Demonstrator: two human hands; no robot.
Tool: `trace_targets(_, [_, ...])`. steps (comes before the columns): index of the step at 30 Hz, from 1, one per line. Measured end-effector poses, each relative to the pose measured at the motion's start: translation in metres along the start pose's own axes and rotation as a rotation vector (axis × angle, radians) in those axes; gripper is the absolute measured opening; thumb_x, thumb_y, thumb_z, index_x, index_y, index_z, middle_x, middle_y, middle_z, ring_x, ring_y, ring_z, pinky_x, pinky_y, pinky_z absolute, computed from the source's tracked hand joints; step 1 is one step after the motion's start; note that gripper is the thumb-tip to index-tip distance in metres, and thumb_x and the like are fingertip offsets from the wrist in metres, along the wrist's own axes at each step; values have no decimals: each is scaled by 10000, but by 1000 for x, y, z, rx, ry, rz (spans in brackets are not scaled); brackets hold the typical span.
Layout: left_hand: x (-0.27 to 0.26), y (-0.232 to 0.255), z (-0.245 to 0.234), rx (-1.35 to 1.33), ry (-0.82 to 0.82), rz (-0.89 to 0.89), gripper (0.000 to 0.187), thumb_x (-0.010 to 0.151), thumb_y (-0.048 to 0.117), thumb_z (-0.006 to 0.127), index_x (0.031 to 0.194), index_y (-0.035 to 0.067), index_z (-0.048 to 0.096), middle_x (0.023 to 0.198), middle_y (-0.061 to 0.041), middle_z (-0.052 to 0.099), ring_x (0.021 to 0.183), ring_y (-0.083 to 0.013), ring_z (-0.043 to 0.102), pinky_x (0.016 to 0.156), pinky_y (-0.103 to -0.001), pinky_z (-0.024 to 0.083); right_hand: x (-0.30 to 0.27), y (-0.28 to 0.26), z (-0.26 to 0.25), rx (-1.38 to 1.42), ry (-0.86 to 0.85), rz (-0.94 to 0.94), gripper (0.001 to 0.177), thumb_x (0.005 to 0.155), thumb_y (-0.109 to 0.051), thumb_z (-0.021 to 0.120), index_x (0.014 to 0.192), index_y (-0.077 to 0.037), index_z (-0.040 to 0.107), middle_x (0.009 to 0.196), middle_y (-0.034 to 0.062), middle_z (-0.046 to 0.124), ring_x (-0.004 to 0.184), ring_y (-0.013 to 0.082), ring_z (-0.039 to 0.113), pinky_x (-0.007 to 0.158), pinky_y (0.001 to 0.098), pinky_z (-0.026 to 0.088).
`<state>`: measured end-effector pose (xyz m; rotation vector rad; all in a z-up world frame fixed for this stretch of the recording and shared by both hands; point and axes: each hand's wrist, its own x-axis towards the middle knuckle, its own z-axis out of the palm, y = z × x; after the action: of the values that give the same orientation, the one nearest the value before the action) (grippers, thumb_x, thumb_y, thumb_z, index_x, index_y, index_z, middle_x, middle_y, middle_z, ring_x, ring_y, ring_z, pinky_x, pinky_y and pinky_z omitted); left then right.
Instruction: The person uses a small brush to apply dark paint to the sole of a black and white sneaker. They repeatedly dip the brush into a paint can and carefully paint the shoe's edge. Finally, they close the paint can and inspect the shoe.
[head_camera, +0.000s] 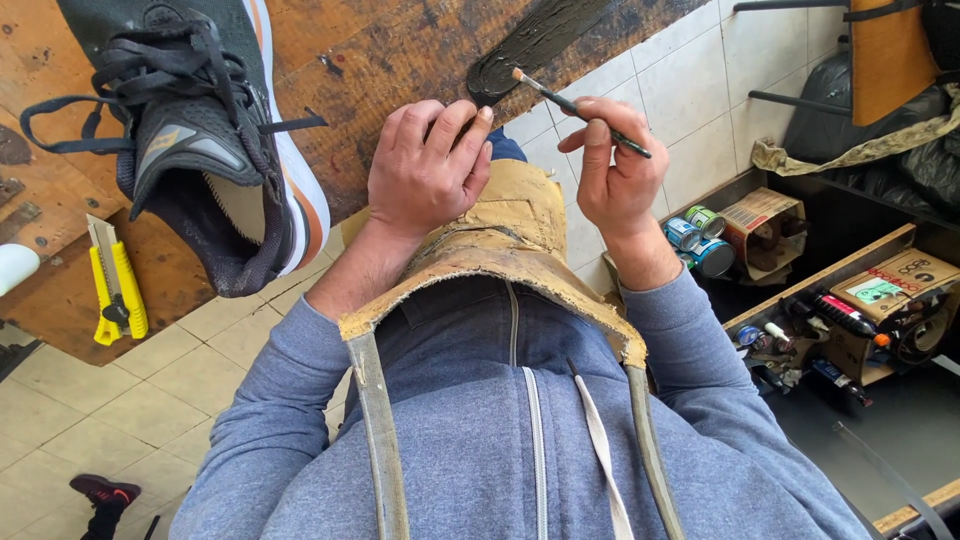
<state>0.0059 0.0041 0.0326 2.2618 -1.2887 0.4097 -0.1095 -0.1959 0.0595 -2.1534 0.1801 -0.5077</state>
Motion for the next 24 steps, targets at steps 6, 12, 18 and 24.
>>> trace_targets(6, [0,0,1,-9,-3,7,282,1045,277,582,1137,119,797,1129,-21,694,969,-221,585,871,-372,510,-2,-2,4,21,-44,-41,214,1156,-133,442,1175,22,588,1106,231,698,649,244,753,614,301,550])
trace_targets(12, [0,1,2,-15,7,3,279,1038,273,584,1129,124,801,1125,-19,698,966,-220,581,873,-373,500,-8,9,-1,45,94,43,232,1153,-124,451,1192,53,596,1133,249,645,672,316,759,599,315,572])
trace_targets(18, [1,1,2,-19,4,1,280,1039,263,579,1129,118,800,1121,-21,700,970,-225,587,879,-378,506,-9,3,6,54,45,-13,228,1155,-149,455,1186,27,597,1101,233,691,657,266,754,612,312,552])
trace_targets(24, [1,1,2,-18,9,2,267,1031,259,590,1120,120,801,1113,-18,697,966,-223,584,875,-374,501,-9,15,-2,62,144,41,252,1159,-148,461,1203,54,605,1168,235,645,691,327,769,575,311,575])
